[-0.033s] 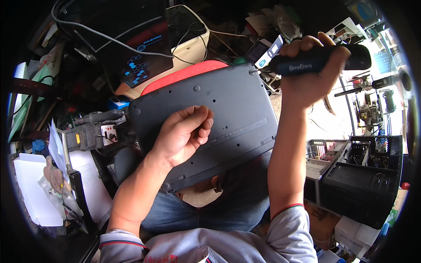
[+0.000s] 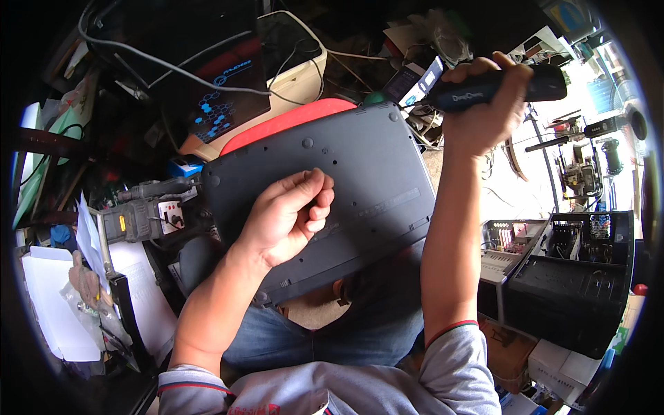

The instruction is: The person uses a power screwdriver to remove screws from the back of a black electronic device. After removing the screws, they detach a small black component from the device's edge.

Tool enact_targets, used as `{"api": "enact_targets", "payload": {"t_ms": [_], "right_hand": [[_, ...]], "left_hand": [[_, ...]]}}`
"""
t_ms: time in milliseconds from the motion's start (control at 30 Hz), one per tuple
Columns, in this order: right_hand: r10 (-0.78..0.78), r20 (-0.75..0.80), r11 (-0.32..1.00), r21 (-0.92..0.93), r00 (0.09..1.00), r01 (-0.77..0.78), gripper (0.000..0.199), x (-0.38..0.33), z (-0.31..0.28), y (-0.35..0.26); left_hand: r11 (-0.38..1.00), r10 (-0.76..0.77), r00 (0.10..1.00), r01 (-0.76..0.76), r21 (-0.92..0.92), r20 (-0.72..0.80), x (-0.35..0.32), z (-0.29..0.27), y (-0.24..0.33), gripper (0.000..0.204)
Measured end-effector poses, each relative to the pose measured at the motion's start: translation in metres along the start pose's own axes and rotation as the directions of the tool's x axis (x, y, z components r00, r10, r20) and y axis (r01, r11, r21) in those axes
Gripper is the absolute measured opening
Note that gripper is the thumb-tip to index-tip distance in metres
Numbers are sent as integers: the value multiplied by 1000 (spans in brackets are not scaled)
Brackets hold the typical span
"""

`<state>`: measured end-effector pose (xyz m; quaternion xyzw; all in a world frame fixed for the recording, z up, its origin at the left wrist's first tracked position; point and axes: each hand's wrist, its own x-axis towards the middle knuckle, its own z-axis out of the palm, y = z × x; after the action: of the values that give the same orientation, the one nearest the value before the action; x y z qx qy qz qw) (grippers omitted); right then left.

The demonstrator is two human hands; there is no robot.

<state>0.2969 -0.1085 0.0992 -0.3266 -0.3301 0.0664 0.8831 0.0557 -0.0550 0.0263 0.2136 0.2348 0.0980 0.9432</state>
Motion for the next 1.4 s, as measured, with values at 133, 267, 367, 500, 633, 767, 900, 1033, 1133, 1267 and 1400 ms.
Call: {"api": "enact_targets", "payload": {"t_ms": [133,267,367,500,633,767,900,1033,1133,1267,1400], "right_hand": [[-165,-48,938,-318,985,141,27,8,-30,35],[-176,-4,917,-364,984,163,21,6,-29,49],[-151,1,937,-318,988,144,24,4,-28,52],[-145,-18,925,-356,989,129,24,5,-32,61],[-123,-14,925,-363,992,110,23,5,-34,64],[-107,80,916,-381,991,130,20,8,-33,67],[-30,122,892,-444,992,82,16,10,-20,69],[-16,133,896,-438,991,74,17,14,-22,67],[-24,133,906,-415,991,78,17,12,-24,69],[-20,116,913,-403,993,65,16,12,-22,66],[-21,117,910,-410,993,67,15,11,-21,67]], "left_hand": [[992,-20,999,25,-123,47,2,-1,3,26],[991,0,1000,1,-134,14,0,1,3,31],[992,10,1000,-9,-129,10,1,-2,3,32],[993,21,1000,-20,-117,7,1,-1,2,33],[995,26,1000,-26,-97,-7,1,-1,2,33],[996,23,1000,-24,-87,-10,2,0,2,33],[997,30,999,-29,-74,12,-1,-3,3,33],[997,20,1000,-20,-76,3,1,-2,2,34],[997,12,1000,-12,-74,3,0,-2,4,34],[999,6,1000,-5,-54,30,-2,-1,5,34],[998,9,1000,-8,-54,18,-2,-1,5,33]]}}
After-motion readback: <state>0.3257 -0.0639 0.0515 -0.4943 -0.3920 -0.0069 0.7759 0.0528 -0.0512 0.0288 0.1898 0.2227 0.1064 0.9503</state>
